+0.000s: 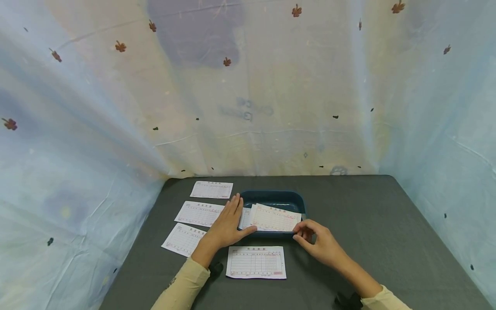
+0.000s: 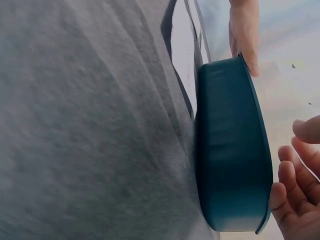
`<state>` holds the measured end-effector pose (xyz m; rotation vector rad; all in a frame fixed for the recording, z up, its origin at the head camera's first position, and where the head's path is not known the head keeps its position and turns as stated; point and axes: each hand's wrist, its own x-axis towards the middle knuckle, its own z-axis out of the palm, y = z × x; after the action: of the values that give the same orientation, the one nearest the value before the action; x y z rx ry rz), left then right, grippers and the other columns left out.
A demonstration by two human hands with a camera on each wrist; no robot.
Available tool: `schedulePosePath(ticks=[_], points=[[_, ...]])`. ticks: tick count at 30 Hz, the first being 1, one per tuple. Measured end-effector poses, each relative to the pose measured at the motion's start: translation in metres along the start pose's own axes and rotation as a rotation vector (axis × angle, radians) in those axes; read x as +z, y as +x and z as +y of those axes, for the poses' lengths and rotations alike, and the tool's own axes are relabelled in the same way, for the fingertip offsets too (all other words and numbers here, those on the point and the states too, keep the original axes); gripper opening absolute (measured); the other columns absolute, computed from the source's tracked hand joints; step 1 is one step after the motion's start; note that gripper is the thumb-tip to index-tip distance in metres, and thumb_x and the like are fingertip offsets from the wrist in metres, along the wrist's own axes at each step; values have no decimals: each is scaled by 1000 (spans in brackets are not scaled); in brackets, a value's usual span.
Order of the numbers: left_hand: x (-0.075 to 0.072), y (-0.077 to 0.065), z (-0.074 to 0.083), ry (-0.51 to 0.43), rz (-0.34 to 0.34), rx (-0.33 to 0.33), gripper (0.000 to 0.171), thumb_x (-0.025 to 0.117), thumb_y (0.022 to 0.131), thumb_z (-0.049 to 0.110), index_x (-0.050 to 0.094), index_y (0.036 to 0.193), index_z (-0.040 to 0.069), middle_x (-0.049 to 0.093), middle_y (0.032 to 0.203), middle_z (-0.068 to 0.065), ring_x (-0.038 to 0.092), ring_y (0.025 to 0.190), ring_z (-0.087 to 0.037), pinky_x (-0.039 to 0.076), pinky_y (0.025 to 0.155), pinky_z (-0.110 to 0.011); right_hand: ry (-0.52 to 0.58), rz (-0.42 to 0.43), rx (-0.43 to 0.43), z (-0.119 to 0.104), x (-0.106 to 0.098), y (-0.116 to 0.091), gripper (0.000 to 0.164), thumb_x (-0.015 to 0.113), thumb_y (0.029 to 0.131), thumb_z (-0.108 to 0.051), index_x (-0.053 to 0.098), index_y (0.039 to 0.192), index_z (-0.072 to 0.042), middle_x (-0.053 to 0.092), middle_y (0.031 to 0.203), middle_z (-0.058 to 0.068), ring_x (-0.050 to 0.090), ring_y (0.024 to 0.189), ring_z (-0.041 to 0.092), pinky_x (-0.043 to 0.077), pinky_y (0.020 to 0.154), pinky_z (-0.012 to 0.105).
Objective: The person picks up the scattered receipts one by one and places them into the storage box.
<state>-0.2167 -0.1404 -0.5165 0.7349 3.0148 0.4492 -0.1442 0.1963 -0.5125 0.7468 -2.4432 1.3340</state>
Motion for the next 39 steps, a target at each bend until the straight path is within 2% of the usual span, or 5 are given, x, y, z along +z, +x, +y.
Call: schedulePosePath(ticks=[10, 16, 20, 26, 39], points=[[0, -1, 1, 4, 1, -12, 118, 47, 97, 85, 13, 171, -1, 4, 180, -15, 4, 167, -32, 13, 134, -53, 90, -132, -34, -1, 7, -13, 22, 84, 95, -14, 73, 113, -10, 70, 96, -5, 64, 78, 11, 58, 65, 32], [-1, -1, 2, 4, -10, -27, 119, 47, 96, 86, 12, 171, 0, 3, 181, -14, 2, 167, -30, 11, 134, -51, 94, -260, 22, 2, 13, -16, 26, 83, 98, -23, 72, 118, -11, 68, 98, -4, 64, 81, 14, 56, 68, 28], [0, 0, 2, 6, -19, -33, 119, 47, 96, 86, 11, 171, 1, 2, 181, -13, 1, 167, -30, 10, 135, -51, 87, -312, 62, 2, 16, -16, 29, 82, 98, -25, 72, 120, -9, 67, 97, -3, 63, 81, 14, 55, 68, 27], [0, 3, 0, 15, -45, -51, 120, 43, 95, 88, 6, 172, 4, -4, 181, -10, -3, 167, -27, 8, 135, -47, 80, -351, 96, 1, 19, -16, 31, 83, 97, -24, 71, 120, -8, 66, 96, -1, 61, 80, 13, 53, 68, 26], [0, 6, 0, 22, -32, -43, 120, 45, 96, 87, 7, 172, 3, -2, 181, -10, -1, 167, -28, 7, 135, -47, 23, -391, 127, -1, 30, -15, 41, 87, 93, -22, 69, 126, -4, 63, 96, 0, 54, 77, 4, 48, 66, 20]])
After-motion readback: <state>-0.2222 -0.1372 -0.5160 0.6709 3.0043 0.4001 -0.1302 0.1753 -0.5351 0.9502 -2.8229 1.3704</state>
